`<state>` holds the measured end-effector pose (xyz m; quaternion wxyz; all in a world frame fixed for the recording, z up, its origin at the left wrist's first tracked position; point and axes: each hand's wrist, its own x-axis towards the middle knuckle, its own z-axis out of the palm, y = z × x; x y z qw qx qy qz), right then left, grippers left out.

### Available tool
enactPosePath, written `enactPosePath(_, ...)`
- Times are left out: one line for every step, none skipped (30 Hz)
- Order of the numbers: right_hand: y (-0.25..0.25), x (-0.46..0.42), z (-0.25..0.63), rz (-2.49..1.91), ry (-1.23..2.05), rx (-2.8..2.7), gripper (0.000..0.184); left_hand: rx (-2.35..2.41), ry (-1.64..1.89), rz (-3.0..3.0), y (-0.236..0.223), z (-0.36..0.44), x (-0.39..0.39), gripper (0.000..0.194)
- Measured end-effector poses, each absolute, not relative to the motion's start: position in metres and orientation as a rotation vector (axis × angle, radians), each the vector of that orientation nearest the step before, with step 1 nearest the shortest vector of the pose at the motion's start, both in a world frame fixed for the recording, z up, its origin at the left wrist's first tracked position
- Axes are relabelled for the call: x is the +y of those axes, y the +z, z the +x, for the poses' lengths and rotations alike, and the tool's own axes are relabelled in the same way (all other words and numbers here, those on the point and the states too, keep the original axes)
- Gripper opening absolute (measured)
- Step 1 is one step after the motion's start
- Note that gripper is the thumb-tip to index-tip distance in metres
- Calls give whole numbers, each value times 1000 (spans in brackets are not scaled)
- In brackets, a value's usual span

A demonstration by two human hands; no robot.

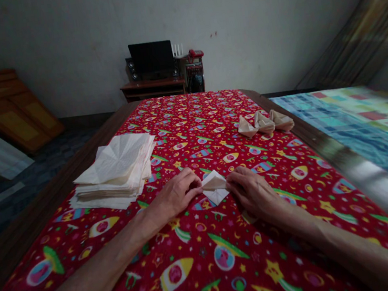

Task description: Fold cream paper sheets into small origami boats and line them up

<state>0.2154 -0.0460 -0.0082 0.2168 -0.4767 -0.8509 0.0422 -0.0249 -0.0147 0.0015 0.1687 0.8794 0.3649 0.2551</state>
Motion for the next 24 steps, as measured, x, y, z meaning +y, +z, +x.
enactPosePath(-9,-46,216,-1319,119,-2360,20,1029,741,2486,3,-25,-14,2)
enactPosePath(-9,-45,217,-1318,120,-2362,19,1021,756,2473,3,-25,-14,1)
enactPosePath(-10,-45,217,-1315,120,-2362,18,1016,767,2457,4,-25,-13,2)
enactPosePath(-10,-44,218,-1310,122,-2360,16,1017,768,2439,5,-25,-12,2)
enactPosePath(-10,-43,218,-1298,127,-2358,15,1020,764,2421,5,-24,-12,2)
enactPosePath(-10,-43,218,-1282,134,-2354,14,1025,756,2405,5,-24,-11,2)
enactPosePath(-10,-42,219,-1264,143,-2348,13,1028,751,2395,5,-24,-10,2)
enactPosePath(-9,-42,219,-1246,150,-2341,12,1030,750,2391,4,-24,-9,2)
enactPosePath(-9,-42,219,-1227,154,-2335,11,1033,754,2393,4,-24,-8,2)
enactPosePath(-9,-42,219,-1210,152,-2331,11,1035,760,2398,3,-24,-8,2)
enactPosePath(-9,-42,219,-1195,144,-2328,12,1041,764,2405,1,-24,-7,3)
enactPosePath(-9,-42,220,-1183,130,-2327,12,1057,763,2412,0,-24,-7,4)
enactPosePath(-10,-43,220,-1171,112,-2330,13,1083,759,2419,0,-23,-6,6)
enactPosePath(-11,-44,220,-1161,89,-2335,13,1116,748,2429,-1,-23,-7,8)
enactPosePath(-11,-44,221,-1154,61,-2343,14,1157,731,2445,-1,-21,-8,10)
enactPosePath(-12,-45,221,-1152,31,-2353,15,1203,709,2467,-1,-20,-9,13)
enactPosePath(-13,-46,220,-1152,0,-2363,15,1252,683,2496,0,-18,-10,15)
enactPosePath(-14,-46,220,-1155,-31,-2370,15,1298,653,2530,1,-17,-12,16)
enactPosePath(-14,-47,220,-1160,-58,-2369,15,1343,622,2567,1,-15,-14,18)
enactPosePath(-15,-47,219,-1166,-80,-2364,15,1387,589,2603,2,-13,-16,18)
enactPosePath(-15,-47,218,-1173,-95,-2355,15,1431,558,2636,3,-11,-18,18)
enactPosePath(-15,-47,217,-1180,-104,-2344,15,1474,528,2664,4,-9,-19,18)
enactPosePath(-15,-47,217,-1186,-111,-2335,15,1516,499,2687,4,-7,-20,18)
enactPosePath(-16,-46,216,-1190,-116,-2330,15,1554,475,2705,5,-6,-21,18)
